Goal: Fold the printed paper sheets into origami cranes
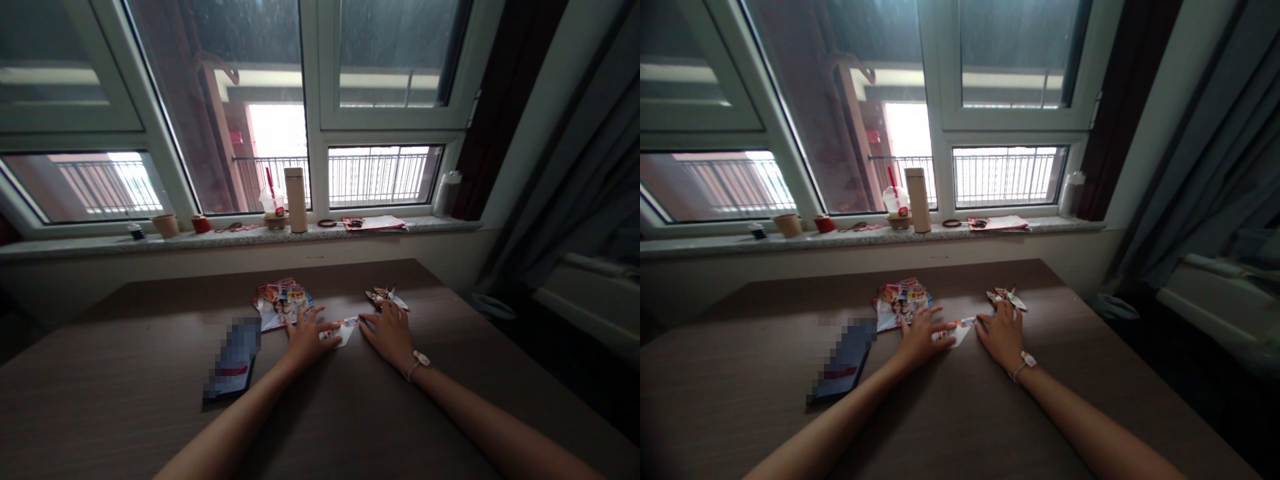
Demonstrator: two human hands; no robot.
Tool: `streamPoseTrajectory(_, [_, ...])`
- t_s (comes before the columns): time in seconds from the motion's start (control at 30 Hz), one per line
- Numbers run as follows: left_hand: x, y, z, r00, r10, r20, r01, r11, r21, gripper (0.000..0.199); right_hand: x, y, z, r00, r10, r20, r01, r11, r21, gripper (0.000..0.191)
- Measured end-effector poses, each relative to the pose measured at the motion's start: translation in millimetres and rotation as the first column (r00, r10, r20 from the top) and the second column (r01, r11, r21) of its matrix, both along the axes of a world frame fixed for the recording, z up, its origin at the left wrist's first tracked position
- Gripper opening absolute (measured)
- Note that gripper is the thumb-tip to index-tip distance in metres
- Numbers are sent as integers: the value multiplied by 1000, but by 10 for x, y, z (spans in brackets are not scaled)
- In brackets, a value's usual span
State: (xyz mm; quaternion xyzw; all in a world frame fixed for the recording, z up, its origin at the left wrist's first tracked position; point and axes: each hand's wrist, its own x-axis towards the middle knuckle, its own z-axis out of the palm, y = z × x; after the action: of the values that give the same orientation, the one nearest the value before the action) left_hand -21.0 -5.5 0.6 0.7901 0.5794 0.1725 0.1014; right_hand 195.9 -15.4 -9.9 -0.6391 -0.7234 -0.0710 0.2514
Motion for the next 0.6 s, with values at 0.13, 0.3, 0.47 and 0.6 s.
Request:
streamPoseTrajectory(0.13, [-5,0,-31,1000,-1,-7,1,1000,27,32,14,9,-21,1000,9,19,-10,1000,14,25])
streamPoseTrajectory(0.3, [-38,1,-38,996,-84,-9,84,996,19,51,46,28,-45,998,56,-16,-56,998,11,29])
streamPoseTrajectory(0.47, [-59,4,-47,988,-157,6,157,987,-13,53,63,33,-56,962,273,-23,-274,961,-40,30])
streamPoseTrajectory(0.6, [-50,-6,-67,990,-144,15,143,988,58,46,53,21,-41,936,353,-14,-352,932,-83,29])
